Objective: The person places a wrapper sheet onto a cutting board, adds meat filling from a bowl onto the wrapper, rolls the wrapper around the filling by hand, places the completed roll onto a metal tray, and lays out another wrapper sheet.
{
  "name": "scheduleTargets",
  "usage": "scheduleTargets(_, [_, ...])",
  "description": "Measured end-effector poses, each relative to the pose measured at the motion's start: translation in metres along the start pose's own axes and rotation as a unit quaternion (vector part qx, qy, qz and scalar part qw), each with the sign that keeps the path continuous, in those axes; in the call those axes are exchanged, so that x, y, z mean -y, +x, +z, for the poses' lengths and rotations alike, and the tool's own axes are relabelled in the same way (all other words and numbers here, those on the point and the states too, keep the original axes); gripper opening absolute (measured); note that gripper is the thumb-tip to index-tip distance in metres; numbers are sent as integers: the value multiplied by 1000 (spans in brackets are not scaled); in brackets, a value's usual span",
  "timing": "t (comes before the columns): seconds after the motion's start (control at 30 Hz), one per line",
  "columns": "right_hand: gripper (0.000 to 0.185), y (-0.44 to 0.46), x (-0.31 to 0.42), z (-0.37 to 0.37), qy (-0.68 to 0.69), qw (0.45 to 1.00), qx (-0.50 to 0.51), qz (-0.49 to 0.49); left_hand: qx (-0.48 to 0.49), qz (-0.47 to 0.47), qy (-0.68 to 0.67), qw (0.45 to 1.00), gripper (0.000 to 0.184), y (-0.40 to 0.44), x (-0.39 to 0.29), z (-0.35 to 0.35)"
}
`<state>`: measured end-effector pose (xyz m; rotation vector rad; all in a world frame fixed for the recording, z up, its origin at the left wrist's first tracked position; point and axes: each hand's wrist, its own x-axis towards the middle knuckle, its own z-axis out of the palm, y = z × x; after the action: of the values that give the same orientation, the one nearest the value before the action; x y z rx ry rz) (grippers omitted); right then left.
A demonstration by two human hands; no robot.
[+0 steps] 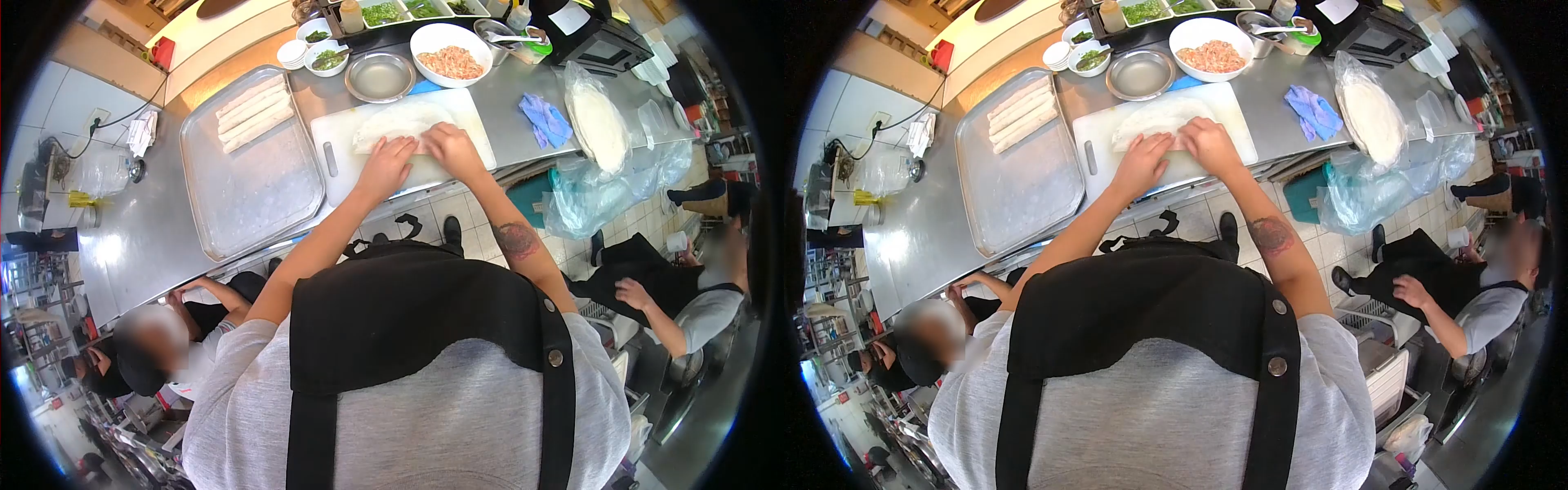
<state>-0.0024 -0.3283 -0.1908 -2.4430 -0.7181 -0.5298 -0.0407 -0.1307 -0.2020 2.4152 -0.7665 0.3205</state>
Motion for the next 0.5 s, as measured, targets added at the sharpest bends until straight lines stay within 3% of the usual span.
scheduleTargets(0.07, [17,-2,3,1,28,996,87,0,25,-10,-9,1000,46,7,4,0])
scheduleTargets(0.33, [21,1,-1,4,65,987,139,37,26,-46,20,998,24,29,5,10])
scheduleTargets(0.5, [21,1,1,1,79,983,156,61,43,-68,23,996,21,25,11,12])
